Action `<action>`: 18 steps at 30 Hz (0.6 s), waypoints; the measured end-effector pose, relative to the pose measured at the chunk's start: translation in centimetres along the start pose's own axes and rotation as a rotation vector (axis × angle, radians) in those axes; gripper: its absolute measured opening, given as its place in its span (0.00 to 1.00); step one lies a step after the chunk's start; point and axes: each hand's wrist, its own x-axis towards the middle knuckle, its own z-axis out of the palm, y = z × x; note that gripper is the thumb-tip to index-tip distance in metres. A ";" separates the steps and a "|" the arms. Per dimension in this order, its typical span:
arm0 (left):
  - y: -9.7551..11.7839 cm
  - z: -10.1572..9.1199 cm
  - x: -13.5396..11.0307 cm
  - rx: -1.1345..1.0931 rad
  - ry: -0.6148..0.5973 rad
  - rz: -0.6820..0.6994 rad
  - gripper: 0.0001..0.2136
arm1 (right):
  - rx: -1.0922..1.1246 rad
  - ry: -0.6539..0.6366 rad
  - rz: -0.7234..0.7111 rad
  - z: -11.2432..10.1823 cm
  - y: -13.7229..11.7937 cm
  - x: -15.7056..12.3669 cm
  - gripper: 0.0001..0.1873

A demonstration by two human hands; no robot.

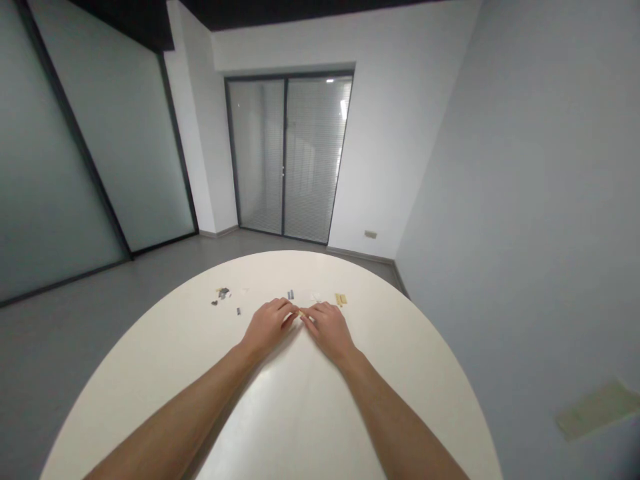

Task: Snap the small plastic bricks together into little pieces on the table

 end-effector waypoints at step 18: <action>-0.4 0.0 -0.1 0.060 0.033 -0.078 0.05 | -0.012 0.014 0.046 0.4 0.4 0.0 0.13</action>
